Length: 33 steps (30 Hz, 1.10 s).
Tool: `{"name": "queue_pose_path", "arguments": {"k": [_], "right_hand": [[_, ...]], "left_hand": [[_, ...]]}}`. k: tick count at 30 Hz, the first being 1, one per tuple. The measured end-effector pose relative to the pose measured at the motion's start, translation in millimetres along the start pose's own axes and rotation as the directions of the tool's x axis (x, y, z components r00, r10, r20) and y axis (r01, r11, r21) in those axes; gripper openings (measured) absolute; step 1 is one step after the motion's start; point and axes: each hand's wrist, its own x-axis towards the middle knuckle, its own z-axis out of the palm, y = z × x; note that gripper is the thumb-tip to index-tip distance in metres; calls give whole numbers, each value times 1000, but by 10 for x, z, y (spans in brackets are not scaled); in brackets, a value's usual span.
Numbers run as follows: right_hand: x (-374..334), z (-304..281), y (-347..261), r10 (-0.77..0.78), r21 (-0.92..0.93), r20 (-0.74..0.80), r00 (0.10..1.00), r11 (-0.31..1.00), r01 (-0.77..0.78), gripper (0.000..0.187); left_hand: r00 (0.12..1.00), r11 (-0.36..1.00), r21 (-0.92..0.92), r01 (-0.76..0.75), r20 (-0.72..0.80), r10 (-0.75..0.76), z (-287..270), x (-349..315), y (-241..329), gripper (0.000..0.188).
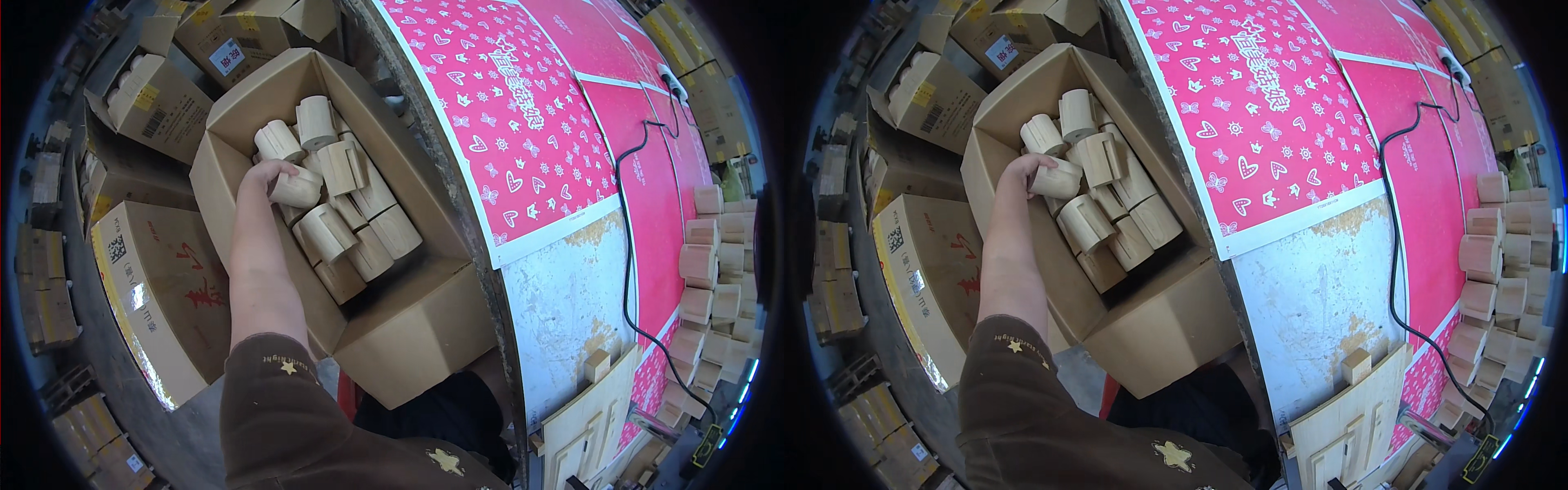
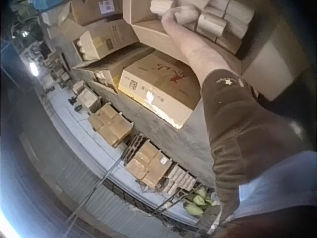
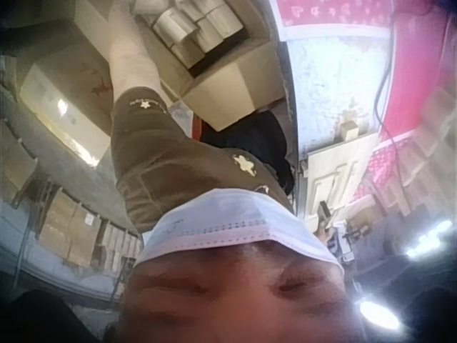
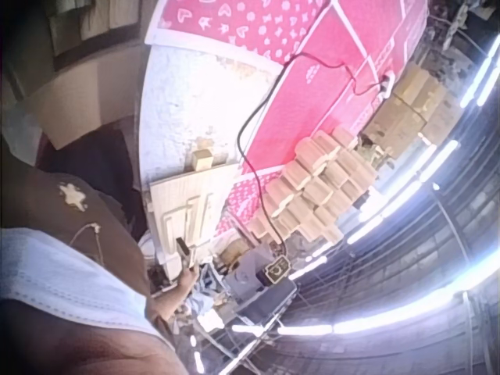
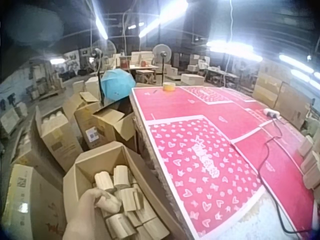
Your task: Drilling holes into cylindrical wooden blocks using a drill press.
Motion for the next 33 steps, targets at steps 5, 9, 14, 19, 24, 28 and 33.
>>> {"name": "queue_pose_path", "arguments": {"k": [5,9,14,19,24,28,33], "right_hand": [[30,67,-137,-16,-14,18,1000,1000,16,53],[-50,167,-305,-10,-19,-3,1000,1000,10,53],[-85,182,-574,-27,-20,-58,998,999,26,54],[-170,273,-784,-3,112,-68,998,994,11,52],[-256,150,-787,81,104,-102,991,992,-71,53],[-342,64,-687,171,117,-124,977,981,-157,55],[-326,82,-464,254,152,-83,964,959,-240,57]], "left_hand": [[818,658,749,-79,-329,472,-63,118,219,87],[656,570,781,-254,-294,695,369,-129,642,65],[527,301,925,-231,-141,838,721,701,750,45],[737,92,994,-52,-24,676,657,506,728,36],[598,322,930,-177,-158,786,672,409,431,36],[664,263,965,-20,-184,725,728,179,360,37],[708,278,948,-156,-89,700,735,441,469,62]]}}
